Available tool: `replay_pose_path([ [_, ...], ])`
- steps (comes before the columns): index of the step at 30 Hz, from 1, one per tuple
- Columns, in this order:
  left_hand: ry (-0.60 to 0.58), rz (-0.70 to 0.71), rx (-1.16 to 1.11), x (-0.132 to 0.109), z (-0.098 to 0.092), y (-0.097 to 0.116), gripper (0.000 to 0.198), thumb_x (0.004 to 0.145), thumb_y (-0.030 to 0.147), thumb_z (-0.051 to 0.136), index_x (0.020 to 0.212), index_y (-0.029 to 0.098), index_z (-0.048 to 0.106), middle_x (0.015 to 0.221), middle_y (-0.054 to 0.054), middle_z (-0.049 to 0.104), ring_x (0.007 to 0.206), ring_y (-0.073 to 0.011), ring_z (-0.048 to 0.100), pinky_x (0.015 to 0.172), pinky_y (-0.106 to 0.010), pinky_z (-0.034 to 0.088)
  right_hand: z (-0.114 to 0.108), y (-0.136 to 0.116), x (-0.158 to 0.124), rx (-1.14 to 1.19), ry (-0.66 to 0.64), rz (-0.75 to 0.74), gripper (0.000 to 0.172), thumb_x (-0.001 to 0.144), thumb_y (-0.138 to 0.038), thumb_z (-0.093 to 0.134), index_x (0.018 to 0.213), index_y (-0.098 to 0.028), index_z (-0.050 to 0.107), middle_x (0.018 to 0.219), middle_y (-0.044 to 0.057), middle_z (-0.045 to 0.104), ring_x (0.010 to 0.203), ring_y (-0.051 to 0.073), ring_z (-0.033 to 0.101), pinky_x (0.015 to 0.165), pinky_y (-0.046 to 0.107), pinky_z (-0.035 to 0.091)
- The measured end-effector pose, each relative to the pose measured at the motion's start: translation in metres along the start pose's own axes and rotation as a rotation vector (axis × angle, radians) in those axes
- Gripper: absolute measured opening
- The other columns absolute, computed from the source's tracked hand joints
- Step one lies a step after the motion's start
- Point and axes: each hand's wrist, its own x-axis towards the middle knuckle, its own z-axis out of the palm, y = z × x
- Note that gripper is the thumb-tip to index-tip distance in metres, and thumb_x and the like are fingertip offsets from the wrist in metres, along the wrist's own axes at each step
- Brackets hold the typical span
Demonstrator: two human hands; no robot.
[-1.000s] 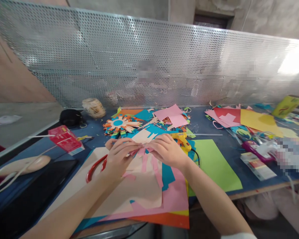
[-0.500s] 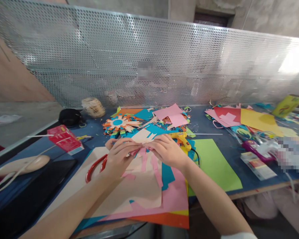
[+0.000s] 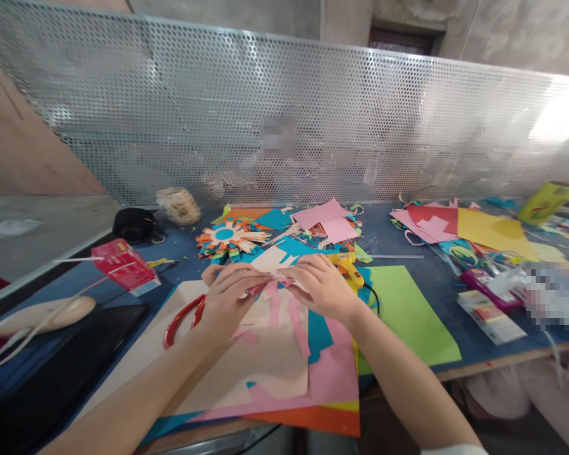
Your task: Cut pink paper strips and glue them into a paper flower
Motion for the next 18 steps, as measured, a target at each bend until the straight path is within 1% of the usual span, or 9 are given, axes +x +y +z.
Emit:
replay_pose_path([
  [5, -0.003, -0.006, 0.017, 0.001, -0.001, 0.001, 0.023, 0.076, 0.004, 0.055, 0.089, 0.022, 0.063, 0.083, 0.0, 0.071, 0.085, -0.0172, 0.058, 0.075, -0.031, 0.044, -0.001, 0.0, 0.0, -0.011, 0.013, 0.002, 0.022, 0.083, -0.016, 0.052, 0.105, -0.02, 0.054, 0.082, 0.006, 0.061, 0.084, 0.018, 0.055, 0.071, 0.032, 0.049],
  [8, -0.033, -0.072, 0.022, 0.002, 0.0, 0.003, 0.021, 0.076, 0.005, 0.056, 0.085, 0.021, 0.064, 0.08, 0.0, 0.071, 0.083, -0.0172, 0.06, 0.077, -0.032, 0.041, -0.001, 0.0, 0.0, -0.011, 0.023, 0.018, 0.024, 0.082, -0.018, 0.055, 0.105, -0.019, 0.053, 0.084, 0.006, 0.063, 0.087, 0.018, 0.055, 0.074, 0.033, 0.048],
  [11, -0.144, -0.224, -0.03, 0.003, 0.003, 0.005, 0.015, 0.075, 0.01, 0.058, 0.079, 0.022, 0.065, 0.077, 0.001, 0.07, 0.079, -0.0174, 0.062, 0.078, -0.034, 0.038, 0.001, 0.001, 0.0, -0.019, 0.027, 0.043, 0.026, 0.082, -0.019, 0.055, 0.107, -0.02, 0.052, 0.088, 0.006, 0.065, 0.089, 0.019, 0.056, 0.076, 0.033, 0.047],
  [13, -0.2, -0.35, -0.114, 0.004, 0.005, 0.008, 0.009, 0.074, 0.016, 0.06, 0.076, 0.022, 0.066, 0.075, 0.0, 0.07, 0.075, -0.0174, 0.063, 0.076, -0.033, 0.039, 0.002, 0.002, 0.0, -0.02, 0.02, 0.055, 0.025, 0.082, -0.017, 0.054, 0.107, -0.02, 0.052, 0.086, 0.004, 0.066, 0.089, 0.019, 0.056, 0.076, 0.033, 0.047],
  [15, -0.216, -0.492, -0.232, 0.007, 0.007, 0.01, 0.004, 0.071, 0.023, 0.062, 0.074, 0.021, 0.066, 0.073, 0.0, 0.07, 0.071, -0.0171, 0.063, 0.071, -0.031, 0.041, 0.003, 0.003, 0.0, -0.014, 0.009, 0.068, 0.023, 0.083, -0.017, 0.053, 0.105, -0.021, 0.052, 0.084, 0.003, 0.066, 0.088, 0.019, 0.056, 0.076, 0.034, 0.047],
  [18, -0.218, -0.706, -0.418, 0.009, 0.009, 0.012, 0.01, 0.067, 0.029, 0.064, 0.07, 0.019, 0.065, 0.069, -0.001, 0.067, 0.066, -0.0163, 0.061, 0.065, -0.027, 0.044, 0.003, 0.003, 0.0, 0.021, 0.021, 0.108, 0.023, 0.082, -0.017, 0.054, 0.104, -0.023, 0.052, 0.085, 0.003, 0.066, 0.088, 0.019, 0.057, 0.075, 0.034, 0.048],
])
